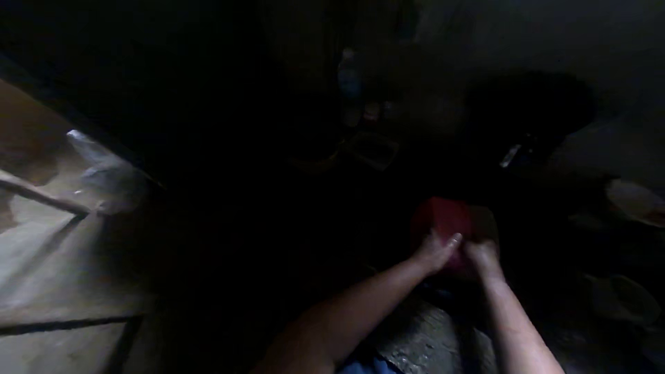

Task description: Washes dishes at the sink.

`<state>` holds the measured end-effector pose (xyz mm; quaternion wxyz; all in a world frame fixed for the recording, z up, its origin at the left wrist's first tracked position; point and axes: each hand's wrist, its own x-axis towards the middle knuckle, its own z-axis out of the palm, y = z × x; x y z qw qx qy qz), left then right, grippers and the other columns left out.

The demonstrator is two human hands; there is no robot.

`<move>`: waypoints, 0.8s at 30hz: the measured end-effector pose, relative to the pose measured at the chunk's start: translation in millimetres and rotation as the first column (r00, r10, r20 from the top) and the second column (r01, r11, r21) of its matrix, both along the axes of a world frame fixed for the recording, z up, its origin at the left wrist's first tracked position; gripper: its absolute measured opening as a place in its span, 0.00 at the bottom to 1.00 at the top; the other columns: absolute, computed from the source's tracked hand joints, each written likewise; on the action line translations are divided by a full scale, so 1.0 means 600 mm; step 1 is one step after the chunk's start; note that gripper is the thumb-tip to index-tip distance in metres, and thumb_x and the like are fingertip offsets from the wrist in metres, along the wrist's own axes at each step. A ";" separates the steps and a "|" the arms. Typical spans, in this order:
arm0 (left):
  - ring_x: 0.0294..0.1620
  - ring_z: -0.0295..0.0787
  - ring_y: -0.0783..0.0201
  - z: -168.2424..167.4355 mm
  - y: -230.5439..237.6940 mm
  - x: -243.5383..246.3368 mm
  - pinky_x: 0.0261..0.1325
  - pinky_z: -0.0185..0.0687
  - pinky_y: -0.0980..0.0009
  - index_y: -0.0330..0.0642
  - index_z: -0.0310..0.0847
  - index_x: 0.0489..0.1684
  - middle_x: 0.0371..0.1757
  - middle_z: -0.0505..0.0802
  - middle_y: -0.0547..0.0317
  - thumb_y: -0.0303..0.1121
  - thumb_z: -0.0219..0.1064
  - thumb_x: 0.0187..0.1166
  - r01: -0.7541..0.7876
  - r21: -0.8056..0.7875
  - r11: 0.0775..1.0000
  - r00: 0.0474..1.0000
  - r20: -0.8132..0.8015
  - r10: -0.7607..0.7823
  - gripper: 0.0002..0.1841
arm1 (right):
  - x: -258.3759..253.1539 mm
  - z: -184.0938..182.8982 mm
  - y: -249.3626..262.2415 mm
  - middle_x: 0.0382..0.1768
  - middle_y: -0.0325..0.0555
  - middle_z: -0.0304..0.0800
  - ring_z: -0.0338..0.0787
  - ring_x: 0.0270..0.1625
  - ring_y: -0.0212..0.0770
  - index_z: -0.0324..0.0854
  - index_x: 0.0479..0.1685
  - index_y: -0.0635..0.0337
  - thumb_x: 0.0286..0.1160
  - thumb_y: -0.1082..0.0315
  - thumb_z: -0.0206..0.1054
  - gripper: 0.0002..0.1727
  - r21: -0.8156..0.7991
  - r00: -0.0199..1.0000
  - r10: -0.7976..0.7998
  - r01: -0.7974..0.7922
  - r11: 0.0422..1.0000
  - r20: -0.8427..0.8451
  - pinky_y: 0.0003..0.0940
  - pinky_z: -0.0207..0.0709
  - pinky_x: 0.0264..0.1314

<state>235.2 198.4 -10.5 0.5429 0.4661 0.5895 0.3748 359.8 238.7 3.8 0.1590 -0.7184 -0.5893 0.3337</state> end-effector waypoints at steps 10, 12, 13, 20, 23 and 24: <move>0.79 0.73 0.51 -0.076 0.018 -0.068 0.78 0.72 0.50 0.41 0.62 0.87 0.80 0.76 0.42 0.55 0.51 0.91 -0.063 -0.259 0.964 0.920 0.359 0.157 0.33 | -0.038 -0.029 -0.020 0.76 0.66 0.80 0.80 0.80 0.48 0.68 0.82 0.72 0.95 0.65 0.46 0.25 0.119 0.833 0.507 -0.493 0.862 -0.224 0.40 0.67 0.85; 0.70 0.81 0.52 -0.067 0.027 -0.055 0.72 0.78 0.53 0.36 0.68 0.81 0.71 0.83 0.41 0.51 0.63 0.86 -0.067 -0.273 0.960 0.944 0.294 0.150 0.32 | -0.021 -0.041 -0.019 0.59 0.53 0.88 0.85 0.58 0.32 0.79 0.68 0.71 0.90 0.70 0.49 0.20 0.073 0.784 0.462 -0.478 0.876 -0.415 0.27 0.78 0.63; 0.63 0.84 0.53 -0.066 0.030 -0.046 0.66 0.81 0.55 0.33 0.72 0.76 0.65 0.86 0.40 0.49 0.66 0.84 -0.105 -0.263 0.959 0.953 0.248 0.172 0.30 | -0.017 -0.043 -0.019 0.51 0.48 0.88 0.85 0.48 0.29 0.81 0.64 0.69 0.90 0.70 0.50 0.18 -0.030 0.788 0.402 -0.468 0.883 -0.466 0.27 0.80 0.54; 0.82 0.69 0.45 -0.073 0.029 -0.032 0.81 0.69 0.47 0.38 0.50 0.92 0.84 0.71 0.35 0.52 0.61 0.87 -0.181 -0.225 0.957 0.979 0.049 0.196 0.40 | -0.015 -0.078 0.042 0.78 0.69 0.75 0.72 0.83 0.65 0.72 0.79 0.72 0.85 0.57 0.64 0.31 -0.266 0.900 0.394 -0.340 0.902 0.184 0.60 0.61 0.86; 0.80 0.71 0.46 -0.078 0.031 -0.035 0.78 0.71 0.47 0.40 0.54 0.91 0.83 0.73 0.37 0.52 0.61 0.88 -0.196 -0.256 0.947 0.970 0.088 0.225 0.38 | -0.039 -0.085 0.066 0.77 0.67 0.77 0.75 0.81 0.64 0.74 0.79 0.68 0.87 0.56 0.61 0.29 -0.171 0.913 0.345 -0.312 0.935 0.217 0.61 0.65 0.84; 0.80 0.71 0.46 -0.082 0.033 -0.038 0.77 0.72 0.46 0.42 0.55 0.90 0.82 0.73 0.39 0.54 0.59 0.88 -0.193 -0.291 0.937 0.965 0.116 0.234 0.37 | -0.050 -0.089 0.072 0.75 0.65 0.79 0.77 0.79 0.63 0.75 0.78 0.65 0.88 0.55 0.60 0.28 -0.118 0.912 0.341 -0.322 0.939 0.228 0.62 0.68 0.81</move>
